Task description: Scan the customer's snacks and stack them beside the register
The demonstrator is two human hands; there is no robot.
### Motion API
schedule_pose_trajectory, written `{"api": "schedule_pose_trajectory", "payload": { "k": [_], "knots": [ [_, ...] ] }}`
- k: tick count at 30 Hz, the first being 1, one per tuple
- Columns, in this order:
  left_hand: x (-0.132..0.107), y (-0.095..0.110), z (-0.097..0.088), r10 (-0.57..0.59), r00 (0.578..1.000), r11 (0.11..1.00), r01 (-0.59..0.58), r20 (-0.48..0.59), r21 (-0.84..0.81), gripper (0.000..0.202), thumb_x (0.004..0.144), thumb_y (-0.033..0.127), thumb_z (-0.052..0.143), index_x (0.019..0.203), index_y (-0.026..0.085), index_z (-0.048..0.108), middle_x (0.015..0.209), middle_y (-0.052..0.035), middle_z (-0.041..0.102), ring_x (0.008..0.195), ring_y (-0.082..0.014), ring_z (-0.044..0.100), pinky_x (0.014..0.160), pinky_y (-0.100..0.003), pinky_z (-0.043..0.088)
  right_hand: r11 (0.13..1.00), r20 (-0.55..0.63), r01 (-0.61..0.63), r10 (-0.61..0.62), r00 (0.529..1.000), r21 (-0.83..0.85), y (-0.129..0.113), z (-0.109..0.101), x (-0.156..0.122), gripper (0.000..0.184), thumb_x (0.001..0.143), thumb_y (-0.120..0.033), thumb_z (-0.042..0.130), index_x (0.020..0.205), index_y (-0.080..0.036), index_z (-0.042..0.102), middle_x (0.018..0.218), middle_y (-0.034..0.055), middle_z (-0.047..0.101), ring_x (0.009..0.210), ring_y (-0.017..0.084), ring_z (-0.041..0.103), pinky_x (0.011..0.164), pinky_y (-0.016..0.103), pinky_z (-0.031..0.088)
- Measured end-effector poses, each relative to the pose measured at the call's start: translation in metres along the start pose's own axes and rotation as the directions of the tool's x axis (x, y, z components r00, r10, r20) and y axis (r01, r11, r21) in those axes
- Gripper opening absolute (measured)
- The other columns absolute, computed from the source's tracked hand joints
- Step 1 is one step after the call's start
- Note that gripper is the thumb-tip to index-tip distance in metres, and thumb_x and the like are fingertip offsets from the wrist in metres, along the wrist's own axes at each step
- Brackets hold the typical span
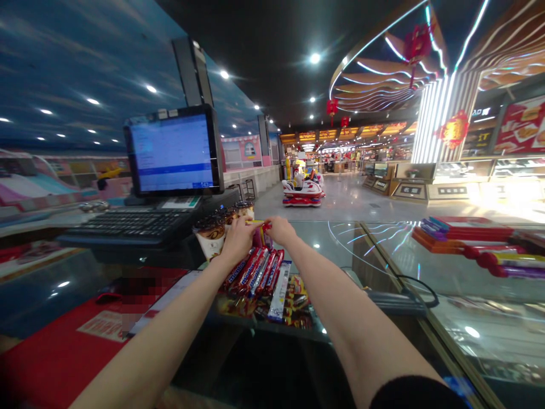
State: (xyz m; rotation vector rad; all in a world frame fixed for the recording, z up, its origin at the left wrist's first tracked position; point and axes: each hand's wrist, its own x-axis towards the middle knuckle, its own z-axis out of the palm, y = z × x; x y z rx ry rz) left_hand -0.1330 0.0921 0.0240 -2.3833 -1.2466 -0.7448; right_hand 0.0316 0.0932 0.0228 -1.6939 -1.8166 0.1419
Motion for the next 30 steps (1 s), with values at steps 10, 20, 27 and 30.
{"api": "schedule_pose_trajectory", "payload": {
  "k": [10, 20, 27, 30],
  "knots": [
    [0.0, -0.011, 0.014, 0.031, 0.998, 0.999, -0.028, 0.063, -0.041, 0.053, 0.089, 0.011, 0.038, 0.135, 0.033, 0.052, 0.134, -0.0082, 0.05, 0.119, -0.0285, 0.043, 0.096, -0.045, 0.042, 0.99, -0.036, -0.032, 0.037, 0.999, 0.134, 0.002, 0.011, 0.007, 0.048, 0.078, -0.02, 0.067, 0.124, -0.02, 0.054, 0.103, 0.0048, 0.072, 0.095, 0.018, 0.066, 0.086, 0.03, 0.049],
    [0.0, -0.01, 0.009, 0.011, 0.996, 0.998, -0.006, 0.09, -0.057, 0.05, 0.09, 0.013, 0.039, 0.135, 0.032, 0.052, 0.128, -0.0088, 0.054, 0.116, -0.0288, 0.045, 0.091, -0.043, 0.044, 0.993, 0.005, -0.027, 0.027, 1.0, 0.114, -0.004, 0.009, 0.007, 0.051, 0.079, -0.018, 0.065, 0.128, -0.017, 0.054, 0.111, 0.0079, 0.07, 0.103, 0.019, 0.065, 0.092, 0.031, 0.047],
    [0.003, -0.01, 0.009, 0.007, 0.995, 0.999, -0.002, 0.099, -0.05, 0.051, 0.089, 0.011, 0.038, 0.134, 0.032, 0.052, 0.128, -0.0092, 0.054, 0.116, -0.0281, 0.046, 0.091, -0.042, 0.044, 0.994, 0.051, -0.038, 0.033, 0.998, 0.1, -0.002, 0.001, 0.003, 0.053, 0.078, -0.009, 0.06, 0.13, -0.017, 0.055, 0.114, 0.0069, 0.07, 0.107, 0.019, 0.064, 0.093, 0.028, 0.048],
    [0.003, -0.01, 0.007, 0.006, 0.995, 0.999, -0.001, 0.097, -0.047, 0.053, 0.088, 0.01, 0.038, 0.135, 0.031, 0.051, 0.129, -0.0096, 0.053, 0.117, -0.0276, 0.046, 0.094, -0.042, 0.043, 0.993, 0.07, -0.063, 0.056, 0.996, 0.097, 0.0, -0.005, 0.0, 0.054, 0.078, -0.008, 0.057, 0.131, -0.018, 0.055, 0.116, 0.0076, 0.069, 0.101, 0.02, 0.066, 0.085, 0.028, 0.052]
  ]
}}
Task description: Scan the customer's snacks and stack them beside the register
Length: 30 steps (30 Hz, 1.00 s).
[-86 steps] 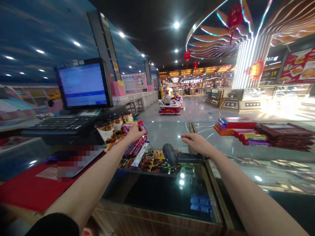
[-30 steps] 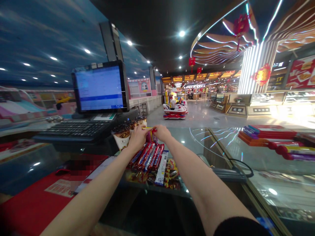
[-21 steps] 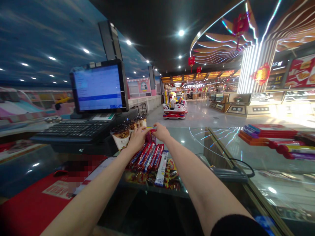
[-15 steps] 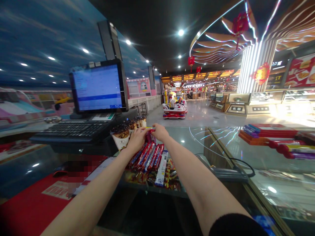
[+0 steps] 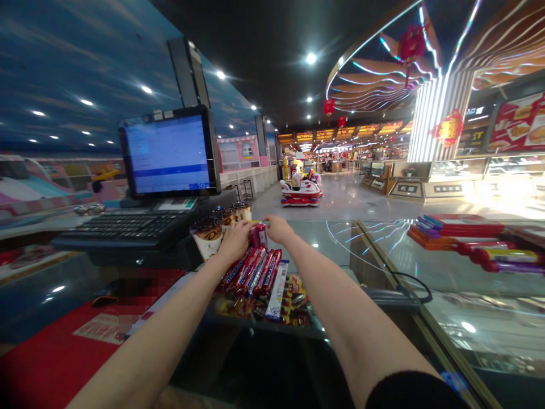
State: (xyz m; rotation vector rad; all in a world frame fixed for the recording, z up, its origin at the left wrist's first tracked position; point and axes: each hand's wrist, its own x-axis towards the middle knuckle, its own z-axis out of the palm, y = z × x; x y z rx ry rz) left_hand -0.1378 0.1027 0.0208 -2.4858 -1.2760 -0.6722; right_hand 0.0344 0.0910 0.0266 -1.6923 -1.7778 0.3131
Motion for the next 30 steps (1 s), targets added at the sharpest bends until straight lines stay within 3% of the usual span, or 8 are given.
{"api": "schedule_pose_trajectory", "payload": {
  "k": [8, 16, 30],
  "knots": [
    [0.001, 0.01, -0.013, -0.004, 1.0, 0.999, 0.004, -0.007, 0.041, 0.05, 0.089, 0.011, 0.036, 0.132, 0.027, 0.054, 0.131, -0.0093, 0.054, 0.118, -0.0277, 0.047, 0.094, -0.043, 0.044, 0.999, 0.007, -0.049, 0.049, 0.999, 0.006, 0.013, -0.026, -0.014, 0.052, 0.078, -0.008, 0.055, 0.129, -0.019, 0.059, 0.112, 0.0088, 0.071, 0.085, 0.02, 0.069, 0.076, 0.03, 0.054],
    [0.007, 0.045, -0.028, 0.055, 0.998, 0.998, -0.054, -0.028, 0.029, 0.045, 0.088, 0.01, 0.038, 0.122, 0.026, 0.062, 0.124, -0.0087, 0.061, 0.116, -0.0256, 0.05, 0.097, -0.041, 0.043, 0.995, -0.017, -0.095, 0.096, 0.995, 0.041, 0.042, -0.065, -0.04, 0.046, 0.075, -0.008, 0.058, 0.119, -0.019, 0.064, 0.101, 0.0086, 0.073, 0.083, 0.02, 0.068, 0.073, 0.029, 0.054],
    [0.023, 0.123, -0.021, 0.15, 0.987, 0.987, -0.146, 0.06, -0.066, 0.042, 0.087, 0.012, 0.038, 0.116, 0.027, 0.065, 0.112, -0.0012, 0.072, 0.105, -0.0197, 0.063, 0.092, -0.033, 0.046, 0.967, -0.124, -0.241, 0.25, 0.96, 0.085, 0.135, -0.137, -0.128, 0.044, 0.076, -0.001, 0.051, 0.113, -0.016, 0.068, 0.094, 0.0061, 0.074, 0.079, 0.016, 0.068, 0.072, 0.026, 0.054]
  ]
}}
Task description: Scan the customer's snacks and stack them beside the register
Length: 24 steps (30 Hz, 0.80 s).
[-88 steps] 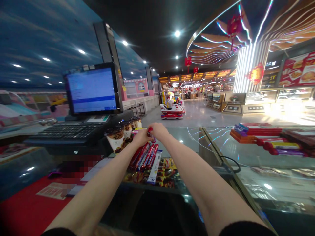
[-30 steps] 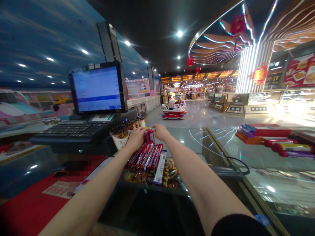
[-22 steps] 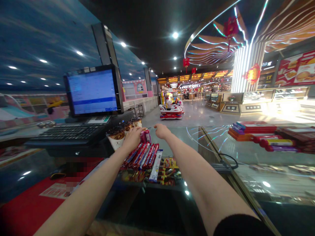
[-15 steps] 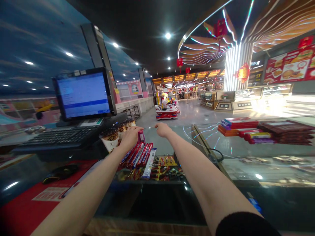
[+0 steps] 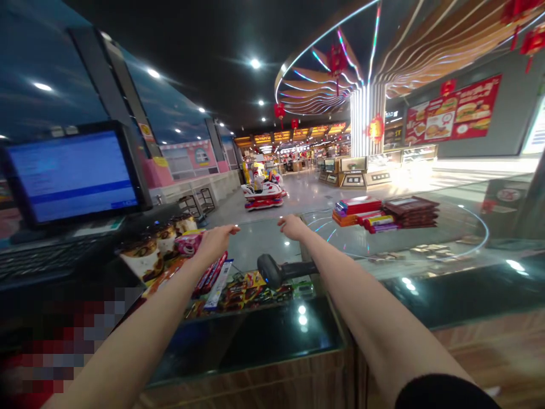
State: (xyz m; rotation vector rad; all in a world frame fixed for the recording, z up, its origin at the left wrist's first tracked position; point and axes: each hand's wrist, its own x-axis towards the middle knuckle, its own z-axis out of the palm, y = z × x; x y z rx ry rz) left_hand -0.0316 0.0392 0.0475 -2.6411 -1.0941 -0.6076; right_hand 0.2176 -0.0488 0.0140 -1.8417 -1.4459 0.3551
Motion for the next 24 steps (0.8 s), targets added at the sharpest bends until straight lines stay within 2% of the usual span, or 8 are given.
{"api": "schedule_pose_trajectory", "payload": {
  "k": [4, 8, 14, 19, 24],
  "knots": [
    [0.008, 0.016, 0.004, 0.008, 1.0, 0.996, -0.006, 0.018, -0.093, 0.041, 0.089, 0.014, 0.036, 0.117, 0.026, 0.064, 0.111, 0.0001, 0.072, 0.105, -0.0178, 0.065, 0.091, -0.031, 0.046, 0.998, -0.042, -0.056, 0.056, 0.998, 0.015, 0.034, -0.029, -0.025, 0.042, 0.077, -0.001, 0.049, 0.112, -0.014, 0.068, 0.096, 0.0068, 0.074, 0.08, 0.015, 0.067, 0.07, 0.024, 0.053],
    [0.02, 0.044, 0.002, 0.053, 0.998, 0.99, -0.049, 0.024, -0.13, 0.04, 0.089, 0.015, 0.037, 0.117, 0.026, 0.064, 0.111, 0.0003, 0.072, 0.105, -0.0171, 0.065, 0.093, -0.03, 0.046, 0.993, -0.094, -0.114, 0.116, 0.989, 0.03, 0.069, -0.055, -0.051, 0.042, 0.078, -0.002, 0.048, 0.113, -0.013, 0.067, 0.098, 0.0087, 0.073, 0.082, 0.016, 0.068, 0.069, 0.024, 0.053],
    [0.041, 0.109, -0.003, 0.17, 0.985, 0.975, -0.163, 0.034, -0.153, 0.039, 0.089, 0.016, 0.039, 0.116, 0.026, 0.065, 0.113, 0.0003, 0.071, 0.106, -0.017, 0.064, 0.094, -0.029, 0.045, 0.971, -0.166, -0.193, 0.215, 0.962, 0.14, 0.119, -0.088, -0.079, 0.04, 0.078, 0.0, 0.046, 0.11, -0.012, 0.066, 0.099, 0.0099, 0.073, 0.08, 0.013, 0.067, 0.061, 0.019, 0.049],
    [0.054, 0.169, -0.004, 0.24, 0.968, 0.963, -0.229, 0.068, -0.14, 0.036, 0.091, 0.02, 0.04, 0.115, 0.026, 0.066, 0.115, -0.0023, 0.071, 0.107, -0.0201, 0.064, 0.094, -0.033, 0.045, 0.951, -0.212, -0.252, 0.288, 0.934, 0.18, 0.149, -0.116, -0.102, 0.042, 0.077, 0.0, 0.044, 0.112, -0.01, 0.066, 0.102, 0.0127, 0.072, 0.079, 0.014, 0.066, 0.053, 0.018, 0.045],
    [0.057, 0.225, 0.0, 0.273, 0.948, 0.96, -0.258, 0.162, -0.109, 0.036, 0.092, 0.022, 0.04, 0.118, 0.026, 0.065, 0.118, -0.0055, 0.07, 0.108, -0.0216, 0.064, 0.096, -0.036, 0.044, 0.944, -0.301, -0.251, 0.308, 0.902, 0.215, 0.179, -0.137, -0.119, 0.039, 0.075, 0.0, 0.044, 0.103, -0.01, 0.069, 0.096, 0.0109, 0.073, 0.078, 0.014, 0.066, 0.06, 0.02, 0.048]
  ]
}}
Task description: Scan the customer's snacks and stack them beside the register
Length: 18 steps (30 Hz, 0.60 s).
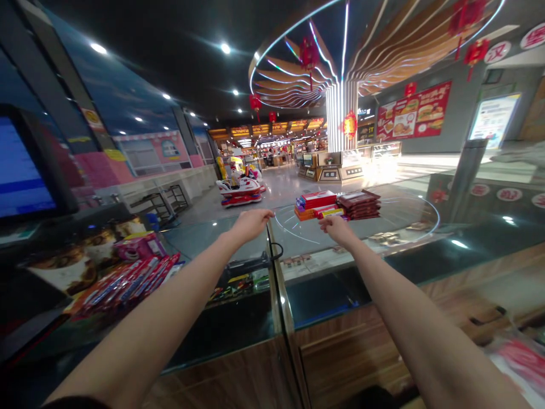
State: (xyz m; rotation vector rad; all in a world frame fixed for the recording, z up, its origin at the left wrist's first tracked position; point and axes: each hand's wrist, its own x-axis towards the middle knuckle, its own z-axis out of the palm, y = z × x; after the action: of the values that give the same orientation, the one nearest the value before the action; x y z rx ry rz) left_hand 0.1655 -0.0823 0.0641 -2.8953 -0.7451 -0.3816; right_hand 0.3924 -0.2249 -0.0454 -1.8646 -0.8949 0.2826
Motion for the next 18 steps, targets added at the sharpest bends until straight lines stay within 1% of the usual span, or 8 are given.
{"api": "schedule_pose_trajectory", "payload": {
  "k": [3, 5, 9, 13, 18],
  "knots": [
    [0.011, 0.026, 0.01, 0.037, 0.999, 0.999, -0.037, 0.033, -0.003, 0.038, 0.091, 0.02, 0.041, 0.121, 0.027, 0.063, 0.119, -0.0062, 0.069, 0.109, -0.022, 0.063, 0.096, -0.038, 0.044, 1.0, -0.07, 0.011, -0.01, 0.998, 0.009, 0.019, -0.011, 0.005, 0.036, 0.072, -0.002, 0.045, 0.095, -0.013, 0.071, 0.091, 0.008, 0.073, 0.077, 0.014, 0.066, 0.065, 0.023, 0.05],
    [0.017, 0.041, 0.017, 0.061, 0.997, 0.998, -0.06, 0.044, -0.02, 0.04, 0.089, 0.018, 0.042, 0.122, 0.028, 0.062, 0.119, -0.0058, 0.068, 0.11, -0.0228, 0.062, 0.097, -0.039, 0.044, 1.0, -0.12, 0.015, -0.016, 0.993, -0.007, 0.03, -0.016, 0.008, 0.035, 0.073, -0.004, 0.045, 0.094, -0.013, 0.072, 0.089, 0.0072, 0.073, 0.078, 0.014, 0.067, 0.068, 0.024, 0.051],
    [0.028, 0.069, 0.031, 0.102, 0.993, 0.994, -0.099, 0.052, -0.054, 0.042, 0.087, 0.016, 0.043, 0.125, 0.024, 0.059, 0.124, -0.0092, 0.065, 0.114, -0.0269, 0.06, 0.097, -0.045, 0.044, 0.993, -0.23, 0.023, -0.05, 0.972, -0.119, 0.044, -0.025, 0.009, 0.035, 0.075, -0.006, 0.044, 0.095, -0.015, 0.072, 0.09, 0.007, 0.074, 0.083, 0.016, 0.067, 0.077, 0.027, 0.049],
    [0.036, 0.091, 0.048, 0.125, 0.991, 0.988, -0.121, 0.046, -0.094, 0.044, 0.086, 0.016, 0.045, 0.129, 0.022, 0.054, 0.127, -0.0118, 0.062, 0.117, -0.0278, 0.057, 0.098, -0.046, 0.044, 0.965, -0.317, -0.046, -0.04, 0.948, -0.258, 0.045, -0.035, 0.004, 0.035, 0.077, -0.01, 0.046, 0.098, -0.018, 0.073, 0.099, 0.008, 0.074, 0.095, 0.021, 0.066, 0.085, 0.031, 0.047],
    [0.045, 0.11, 0.071, 0.146, 0.989, 0.977, -0.14, 0.024, -0.163, 0.046, 0.087, 0.015, 0.045, 0.132, 0.02, 0.05, 0.132, -0.0136, 0.056, 0.121, -0.0279, 0.052, 0.099, -0.046, 0.042, 0.919, -0.353, -0.135, -0.005, 0.936, -0.372, 0.037, -0.042, 0.0, 0.037, 0.079, -0.013, 0.047, 0.108, -0.022, 0.069, 0.109, 0.0096, 0.071, 0.104, 0.026, 0.063, 0.088, 0.037, 0.046]
  ]
}}
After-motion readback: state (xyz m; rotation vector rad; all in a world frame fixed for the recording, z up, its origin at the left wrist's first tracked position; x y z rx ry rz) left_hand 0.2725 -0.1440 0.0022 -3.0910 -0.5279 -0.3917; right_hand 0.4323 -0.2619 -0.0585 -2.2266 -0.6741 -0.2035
